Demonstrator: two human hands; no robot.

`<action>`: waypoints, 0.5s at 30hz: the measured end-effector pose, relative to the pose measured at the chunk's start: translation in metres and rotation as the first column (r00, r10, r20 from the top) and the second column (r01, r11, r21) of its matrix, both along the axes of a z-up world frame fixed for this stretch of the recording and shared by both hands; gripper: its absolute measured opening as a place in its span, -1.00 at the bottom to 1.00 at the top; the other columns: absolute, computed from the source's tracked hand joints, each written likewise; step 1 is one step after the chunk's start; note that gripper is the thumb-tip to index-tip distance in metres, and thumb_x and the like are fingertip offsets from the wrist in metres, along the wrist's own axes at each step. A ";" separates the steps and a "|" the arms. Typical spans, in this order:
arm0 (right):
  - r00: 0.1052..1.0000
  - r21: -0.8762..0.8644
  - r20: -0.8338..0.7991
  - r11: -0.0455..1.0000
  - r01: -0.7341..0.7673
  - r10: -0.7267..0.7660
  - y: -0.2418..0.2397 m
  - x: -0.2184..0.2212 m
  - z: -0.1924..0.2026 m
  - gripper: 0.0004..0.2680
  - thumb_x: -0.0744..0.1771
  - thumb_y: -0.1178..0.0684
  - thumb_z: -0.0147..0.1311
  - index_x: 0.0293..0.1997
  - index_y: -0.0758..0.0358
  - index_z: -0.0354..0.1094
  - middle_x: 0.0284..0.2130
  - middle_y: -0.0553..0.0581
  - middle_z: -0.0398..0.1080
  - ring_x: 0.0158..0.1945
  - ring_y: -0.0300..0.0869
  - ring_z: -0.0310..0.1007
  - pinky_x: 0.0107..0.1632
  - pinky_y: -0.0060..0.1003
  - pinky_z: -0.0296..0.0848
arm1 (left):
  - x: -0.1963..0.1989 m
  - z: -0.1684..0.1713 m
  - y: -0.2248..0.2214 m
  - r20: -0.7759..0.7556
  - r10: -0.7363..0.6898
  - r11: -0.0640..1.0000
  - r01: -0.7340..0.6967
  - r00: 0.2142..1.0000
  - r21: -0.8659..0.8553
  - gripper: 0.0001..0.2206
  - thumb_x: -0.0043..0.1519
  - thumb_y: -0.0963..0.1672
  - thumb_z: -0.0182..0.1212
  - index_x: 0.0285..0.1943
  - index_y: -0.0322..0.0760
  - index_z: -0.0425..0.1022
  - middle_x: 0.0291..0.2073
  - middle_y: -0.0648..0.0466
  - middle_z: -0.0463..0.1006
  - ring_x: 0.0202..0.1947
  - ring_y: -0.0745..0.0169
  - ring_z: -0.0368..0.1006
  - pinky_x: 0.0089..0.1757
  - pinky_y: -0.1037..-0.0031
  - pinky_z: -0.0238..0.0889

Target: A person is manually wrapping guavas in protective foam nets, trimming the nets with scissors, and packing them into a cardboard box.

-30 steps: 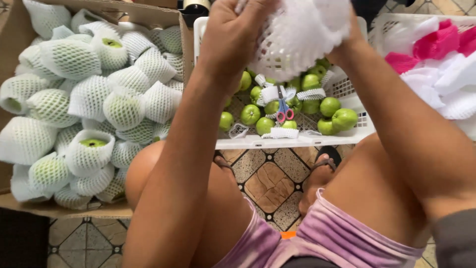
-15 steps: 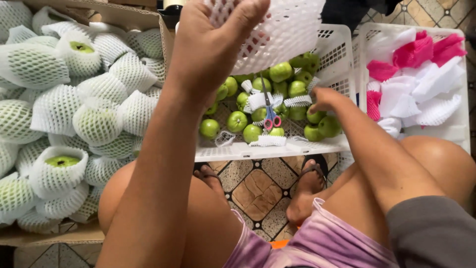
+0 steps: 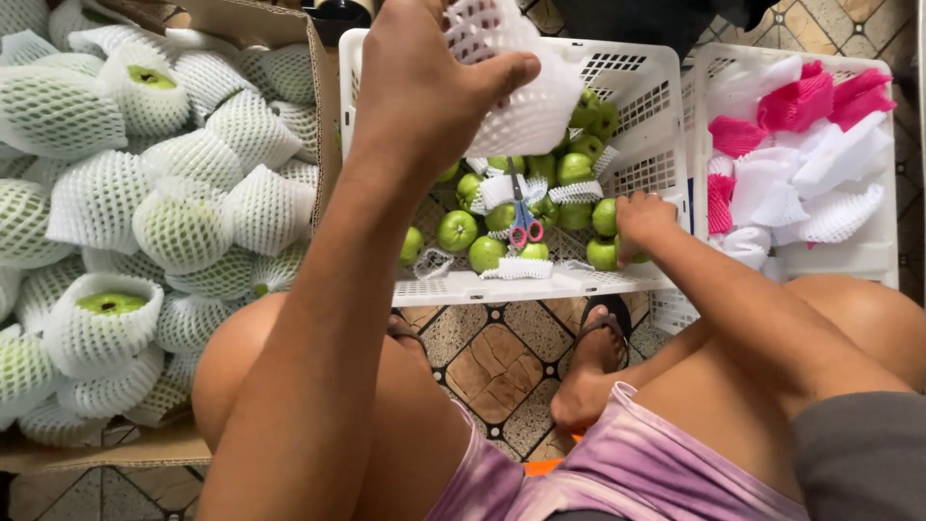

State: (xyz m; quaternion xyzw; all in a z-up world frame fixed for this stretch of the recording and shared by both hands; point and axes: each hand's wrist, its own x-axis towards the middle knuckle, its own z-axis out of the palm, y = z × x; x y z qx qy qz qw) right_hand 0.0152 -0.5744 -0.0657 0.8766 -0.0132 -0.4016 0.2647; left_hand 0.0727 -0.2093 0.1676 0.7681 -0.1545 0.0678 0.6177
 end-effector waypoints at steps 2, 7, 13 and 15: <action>0.996 -0.020 0.026 0.997 -0.080 0.080 0.002 -0.007 0.001 -0.31 0.05 -0.21 0.51 0.18 0.29 0.25 -0.01 0.20 0.43 -0.01 -0.03 0.45 -0.13 -0.06 0.61 | 0.000 -0.001 -0.002 0.047 0.094 0.985 -0.100 0.994 0.141 -0.61 -0.06 -0.13 0.61 -0.16 -0.44 0.54 -0.51 -0.03 0.71 -0.67 0.38 0.68 -0.66 0.67 0.56; 0.865 0.363 -0.049 0.798 0.481 -0.499 0.016 0.013 0.056 -0.48 0.23 0.21 0.30 0.30 0.45 0.12 -0.19 0.28 0.44 -0.39 -0.16 0.39 -0.38 -0.41 0.46 | -0.004 -0.004 -0.011 0.159 0.083 0.973 -0.114 0.984 0.199 -0.91 0.22 -0.17 0.21 -0.28 -0.34 0.50 -0.57 0.05 0.61 -0.72 0.37 0.48 -0.68 0.57 0.36; 0.601 0.902 -0.427 -0.368 0.226 -0.676 0.007 0.027 0.141 -0.63 0.33 0.11 -0.09 0.31 0.16 0.07 0.07 0.22 0.27 0.06 0.02 0.42 -0.08 -0.21 0.49 | -0.033 -0.002 -0.024 -0.277 -0.370 0.779 0.459 0.887 0.427 -0.71 0.21 -0.10 0.10 0.00 -0.42 0.50 -0.20 -0.40 0.60 -0.04 -0.54 0.51 -0.04 -0.22 0.34; 0.650 0.795 -0.514 -0.596 0.116 -0.559 0.030 0.008 0.182 -0.67 0.34 0.05 -0.05 0.26 0.18 0.12 0.08 0.24 0.35 0.08 0.04 0.48 0.02 -0.04 0.54 | -0.055 0.010 -0.037 -0.309 -0.492 0.699 0.581 0.814 0.417 -0.71 0.17 -0.12 0.19 0.01 -0.41 0.53 -0.17 -0.35 0.62 -0.02 -0.47 0.53 -0.01 -0.16 0.36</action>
